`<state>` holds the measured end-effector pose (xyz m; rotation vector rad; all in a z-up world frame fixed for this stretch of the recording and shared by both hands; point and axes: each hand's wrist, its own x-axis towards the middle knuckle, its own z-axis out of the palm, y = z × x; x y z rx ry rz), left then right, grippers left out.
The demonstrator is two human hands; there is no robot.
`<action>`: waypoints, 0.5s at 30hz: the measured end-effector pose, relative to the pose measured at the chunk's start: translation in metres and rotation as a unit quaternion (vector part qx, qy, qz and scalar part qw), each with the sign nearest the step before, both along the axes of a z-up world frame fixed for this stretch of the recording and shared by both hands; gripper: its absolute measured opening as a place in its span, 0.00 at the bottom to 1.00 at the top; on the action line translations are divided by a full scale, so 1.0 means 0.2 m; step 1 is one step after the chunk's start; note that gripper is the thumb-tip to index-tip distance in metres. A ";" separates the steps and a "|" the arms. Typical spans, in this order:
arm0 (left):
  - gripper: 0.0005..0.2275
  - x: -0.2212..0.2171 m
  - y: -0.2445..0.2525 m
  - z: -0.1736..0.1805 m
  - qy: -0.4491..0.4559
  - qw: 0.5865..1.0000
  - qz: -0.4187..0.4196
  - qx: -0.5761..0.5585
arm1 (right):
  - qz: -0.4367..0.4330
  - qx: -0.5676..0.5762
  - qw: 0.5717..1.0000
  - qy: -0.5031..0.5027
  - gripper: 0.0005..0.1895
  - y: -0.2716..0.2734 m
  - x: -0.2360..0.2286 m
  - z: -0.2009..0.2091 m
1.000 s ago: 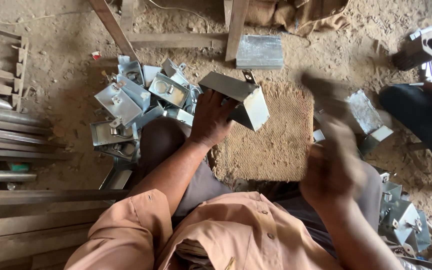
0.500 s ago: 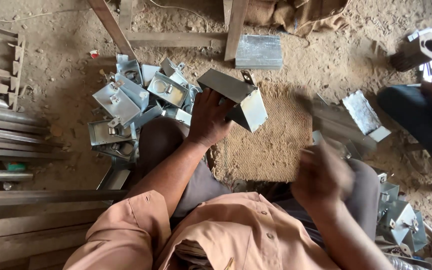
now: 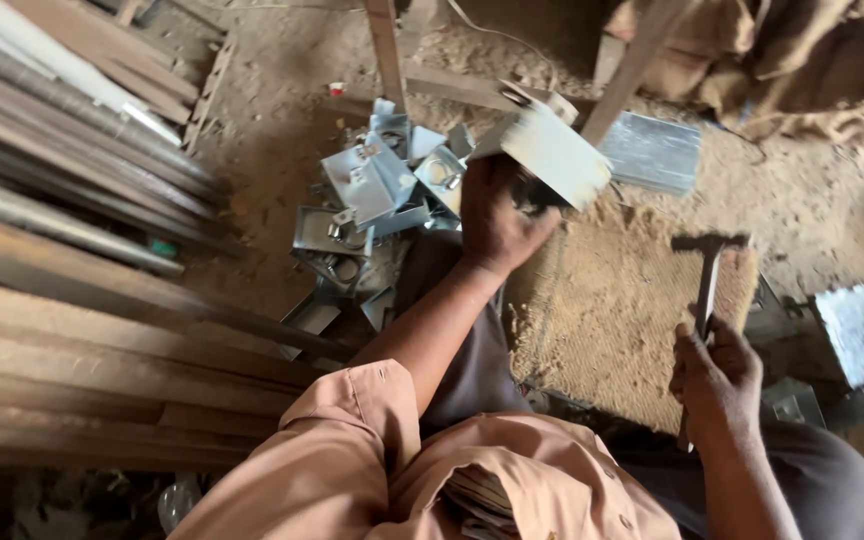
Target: The person sits on the floor and uses a hammer to shape and assemble small metal boxes. They repeatedly pick up a box, place it on a burlap pad, and strike it with a hammer to adjust its form before setting it aside.
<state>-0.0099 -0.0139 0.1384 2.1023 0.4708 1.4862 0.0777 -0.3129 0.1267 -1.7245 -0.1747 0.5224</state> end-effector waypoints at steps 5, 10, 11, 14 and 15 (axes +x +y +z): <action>0.24 -0.19 0.30 -0.19 -0.048 0.990 0.122 -0.051 | -0.015 -0.067 0.990 0.125 0.11 -0.02 0.10 -0.30; 0.29 -0.63 0.49 -0.59 -0.019 0.967 0.218 -0.129 | -0.039 -0.076 0.987 0.138 0.08 -0.01 0.10 -0.39; 0.30 -0.73 0.47 -0.66 -0.033 0.958 0.211 -0.191 | -0.040 -0.075 0.986 0.140 0.08 -0.01 0.11 -0.39; 0.29 -0.89 0.39 -0.85 0.103 0.823 0.330 -0.451 | -0.040 -0.089 0.987 0.132 0.06 0.00 0.11 -0.38; 0.30 -0.91 0.35 -0.91 0.110 0.806 0.346 -0.468 | -0.038 -0.103 0.987 0.121 0.06 0.00 0.11 -0.38</action>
